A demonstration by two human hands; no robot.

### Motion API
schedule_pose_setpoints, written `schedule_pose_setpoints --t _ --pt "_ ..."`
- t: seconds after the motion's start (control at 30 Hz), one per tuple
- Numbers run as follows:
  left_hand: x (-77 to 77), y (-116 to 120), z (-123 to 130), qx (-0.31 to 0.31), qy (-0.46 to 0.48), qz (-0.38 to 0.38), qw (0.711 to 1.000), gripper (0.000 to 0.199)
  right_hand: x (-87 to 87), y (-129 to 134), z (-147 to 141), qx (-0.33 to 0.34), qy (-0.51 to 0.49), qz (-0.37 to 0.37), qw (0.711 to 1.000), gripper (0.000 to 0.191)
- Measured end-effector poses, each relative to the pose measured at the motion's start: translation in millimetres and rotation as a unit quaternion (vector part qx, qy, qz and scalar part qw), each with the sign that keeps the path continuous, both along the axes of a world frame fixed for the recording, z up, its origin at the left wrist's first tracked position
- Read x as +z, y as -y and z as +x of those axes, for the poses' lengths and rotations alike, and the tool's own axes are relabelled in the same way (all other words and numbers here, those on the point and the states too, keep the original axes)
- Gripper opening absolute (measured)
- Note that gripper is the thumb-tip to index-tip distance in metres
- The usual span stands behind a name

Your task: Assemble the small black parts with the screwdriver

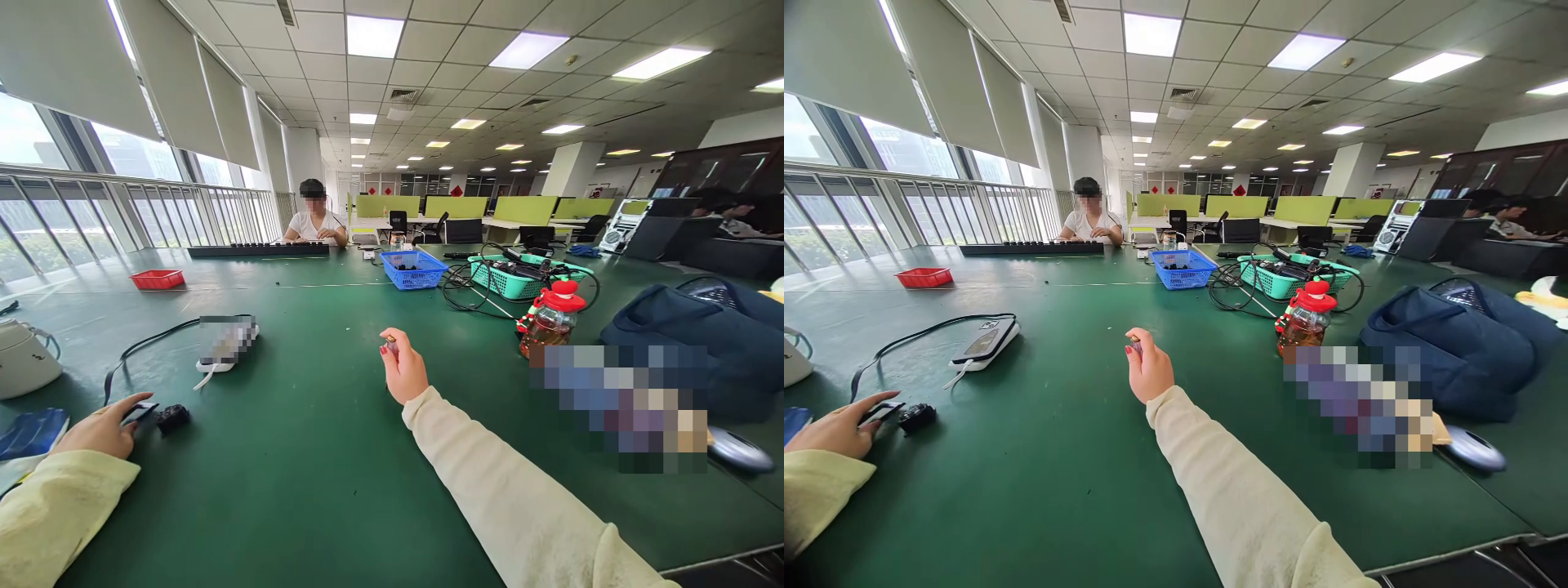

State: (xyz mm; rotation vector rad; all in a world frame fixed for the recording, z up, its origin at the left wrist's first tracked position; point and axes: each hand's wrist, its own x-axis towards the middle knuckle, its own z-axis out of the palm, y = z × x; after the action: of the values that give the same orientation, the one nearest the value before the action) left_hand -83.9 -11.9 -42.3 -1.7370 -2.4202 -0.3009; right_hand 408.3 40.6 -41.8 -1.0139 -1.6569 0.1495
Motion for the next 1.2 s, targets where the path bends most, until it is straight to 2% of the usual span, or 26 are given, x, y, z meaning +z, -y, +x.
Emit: schedule_pose_setpoints --t 0.1,0.13,0.2,0.27,0.33,0.53,0.87,1.2 --pt "7.7 9.6 17.5 0.01 -0.004 0.063 0.998 0.053 -0.1 -0.4 -0.3 -0.004 0.001 0.005 1.0 0.023" --pt "8.3 12.1 22.0 -0.017 -0.004 0.093 0.995 0.053 0.2 -0.2 -0.3 -0.003 0.002 0.006 1.0 0.023" --pt "6.4 14.8 27.5 -0.116 -0.004 0.129 0.985 0.052 0.8 0.7 -0.3 -0.001 0.004 0.006 1.0 0.023" --pt "1.6 14.7 28.8 -0.215 -0.006 0.129 0.968 0.049 1.3 1.5 -0.3 -0.001 0.003 0.003 1.0 0.023" --pt "-3.5 13.5 28.3 -0.257 -0.005 0.11 0.96 0.047 1.4 1.7 -0.3 -0.002 0.003 -0.001 1.0 0.023" --pt "-8.9 12.4 24.7 -0.251 0.0 0.078 0.965 0.05 1.4 0.6 -0.6 0.001 0.006 -0.002 1.0 0.023" --pt "-14.7 8.5 12.5 -0.274 0.016 0.071 0.959 0.047 -1.1 -0.8 -0.9 -0.003 0.003 0.0 1.0 0.023" --pt "-8.8 11.3 22.2 -0.264 -0.012 0.074 0.962 0.049 1.4 0.4 -0.7 -0.003 0.006 0.003 1.0 0.022"
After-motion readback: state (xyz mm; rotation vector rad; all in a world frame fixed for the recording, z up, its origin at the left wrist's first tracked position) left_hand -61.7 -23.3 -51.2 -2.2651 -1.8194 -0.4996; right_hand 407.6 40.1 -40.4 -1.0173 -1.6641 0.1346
